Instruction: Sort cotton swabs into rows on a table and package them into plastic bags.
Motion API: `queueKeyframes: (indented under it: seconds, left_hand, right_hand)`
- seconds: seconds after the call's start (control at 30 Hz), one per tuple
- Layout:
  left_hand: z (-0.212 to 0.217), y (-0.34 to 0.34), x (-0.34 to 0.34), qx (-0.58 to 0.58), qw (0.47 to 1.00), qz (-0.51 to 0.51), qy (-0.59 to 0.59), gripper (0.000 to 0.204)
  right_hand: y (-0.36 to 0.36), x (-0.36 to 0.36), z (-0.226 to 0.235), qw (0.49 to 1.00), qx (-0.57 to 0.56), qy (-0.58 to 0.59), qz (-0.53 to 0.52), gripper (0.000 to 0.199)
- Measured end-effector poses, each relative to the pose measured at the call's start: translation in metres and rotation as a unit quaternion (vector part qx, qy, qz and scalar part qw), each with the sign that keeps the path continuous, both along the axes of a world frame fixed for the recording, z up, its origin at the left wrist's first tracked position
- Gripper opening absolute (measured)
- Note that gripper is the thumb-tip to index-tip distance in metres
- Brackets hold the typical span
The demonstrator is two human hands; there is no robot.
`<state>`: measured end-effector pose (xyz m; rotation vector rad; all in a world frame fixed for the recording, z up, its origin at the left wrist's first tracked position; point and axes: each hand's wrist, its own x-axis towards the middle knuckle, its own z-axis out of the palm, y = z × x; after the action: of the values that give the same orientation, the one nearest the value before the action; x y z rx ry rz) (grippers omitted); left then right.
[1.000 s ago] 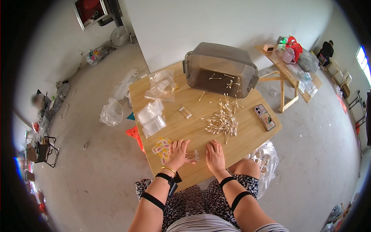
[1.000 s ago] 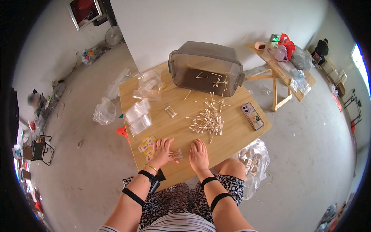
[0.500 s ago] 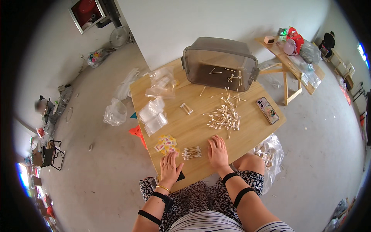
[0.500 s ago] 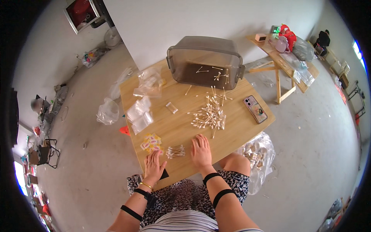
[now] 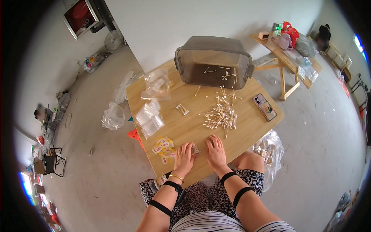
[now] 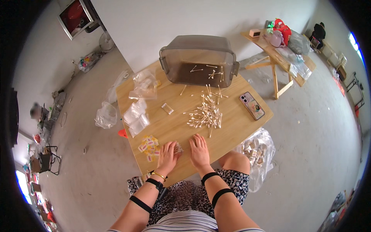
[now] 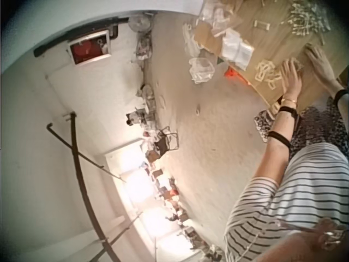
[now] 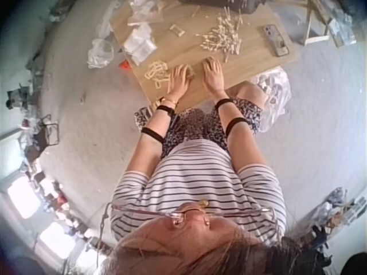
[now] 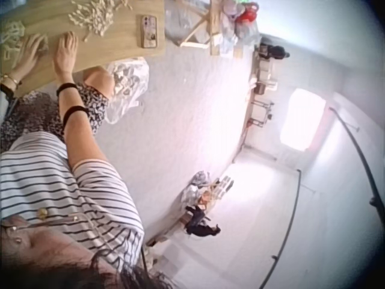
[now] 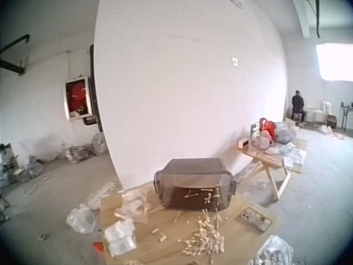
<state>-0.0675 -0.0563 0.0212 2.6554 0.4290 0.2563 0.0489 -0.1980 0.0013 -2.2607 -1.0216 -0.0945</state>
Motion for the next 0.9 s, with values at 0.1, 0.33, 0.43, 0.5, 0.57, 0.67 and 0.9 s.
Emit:
queueKeyframes:
  seconds: [0.1, 0.33, 0.43, 0.5, 0.57, 0.67, 0.9]
  left_hand:
    - [-0.005, -0.003, 0.003, 0.004, 1.000, 0.024, -0.010, 0.067]
    - [-0.029, -0.024, 0.001, 0.170, 0.982, 0.062, 0.054, 0.088]
    - [-0.026, -0.015, 0.011, 0.178, 0.978, 0.066, 0.091, 0.094]
    - [-0.023, -0.009, 0.017, 0.166, 0.980, 0.081, 0.069, 0.093]
    - [-0.022, -0.006, 0.020, 0.161, 0.981, 0.078, 0.070, 0.094]
    - [-0.021, -0.007, 0.020, 0.145, 0.984, 0.071, 0.073, 0.094]
    - [-0.032, -0.036, -0.012, 0.139, 0.986, 0.045, 0.082, 0.097]
  right_hand:
    - [-0.001, 0.000, 0.002, 1.000, -0.004, -0.002, -0.001, 0.040]
    - [0.001, 0.002, -0.005, 1.000, 0.010, -0.015, -0.001, 0.033]
    - [0.001, 0.002, -0.005, 1.000, 0.007, -0.014, -0.001, 0.033]
    - [0.001, 0.002, -0.004, 1.000, 0.004, -0.013, 0.000, 0.033]
    - [0.001, 0.001, -0.003, 1.000, 0.006, -0.004, 0.000, 0.033]
    - [0.000, 0.001, -0.001, 1.000, -0.001, 0.000, 0.001, 0.033]
    - [0.001, -0.001, 0.004, 1.000, 0.018, 0.000, -0.005, 0.031]
